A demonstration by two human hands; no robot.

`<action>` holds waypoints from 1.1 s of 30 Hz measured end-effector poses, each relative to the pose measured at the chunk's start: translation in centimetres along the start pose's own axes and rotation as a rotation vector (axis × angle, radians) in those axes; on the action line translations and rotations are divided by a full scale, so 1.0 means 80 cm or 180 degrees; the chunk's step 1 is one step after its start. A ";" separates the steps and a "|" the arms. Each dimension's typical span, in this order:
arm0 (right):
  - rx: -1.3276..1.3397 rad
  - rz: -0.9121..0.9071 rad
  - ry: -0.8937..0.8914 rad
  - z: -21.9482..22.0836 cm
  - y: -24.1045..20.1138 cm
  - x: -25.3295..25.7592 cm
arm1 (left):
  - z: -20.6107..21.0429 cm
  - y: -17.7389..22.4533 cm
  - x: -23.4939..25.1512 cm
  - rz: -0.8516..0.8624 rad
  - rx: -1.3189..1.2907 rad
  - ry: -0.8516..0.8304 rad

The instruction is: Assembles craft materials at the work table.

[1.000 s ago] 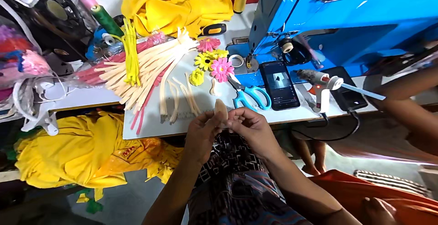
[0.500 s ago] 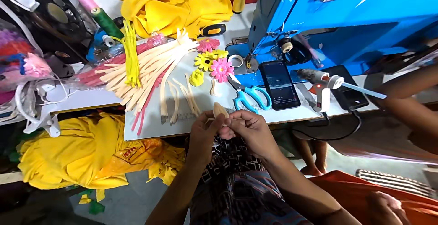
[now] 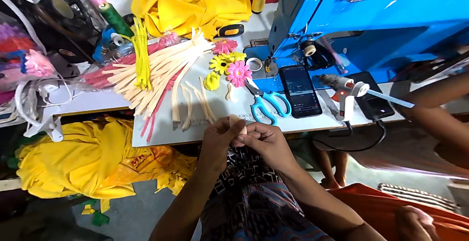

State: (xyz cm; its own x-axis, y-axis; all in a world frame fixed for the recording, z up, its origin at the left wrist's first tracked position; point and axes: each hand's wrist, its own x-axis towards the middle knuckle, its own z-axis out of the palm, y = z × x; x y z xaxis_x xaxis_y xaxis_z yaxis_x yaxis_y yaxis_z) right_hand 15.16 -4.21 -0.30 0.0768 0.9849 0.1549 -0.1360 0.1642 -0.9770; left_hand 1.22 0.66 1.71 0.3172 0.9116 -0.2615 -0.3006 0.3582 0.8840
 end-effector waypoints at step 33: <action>-0.0564 -0.0746 -0.0132 -0.021 0.007 0.001 | -0.012 -0.003 0.004 0.0611 0.0220 -0.0278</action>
State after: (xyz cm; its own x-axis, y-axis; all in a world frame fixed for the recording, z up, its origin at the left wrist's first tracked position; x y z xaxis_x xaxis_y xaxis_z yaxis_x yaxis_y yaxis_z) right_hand 16.72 -4.16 -1.06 0.0446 0.9233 0.3816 0.0557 0.3791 -0.9237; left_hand 0.51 1.02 1.02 0.3376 0.9398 -0.0538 -0.3016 0.1622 0.9395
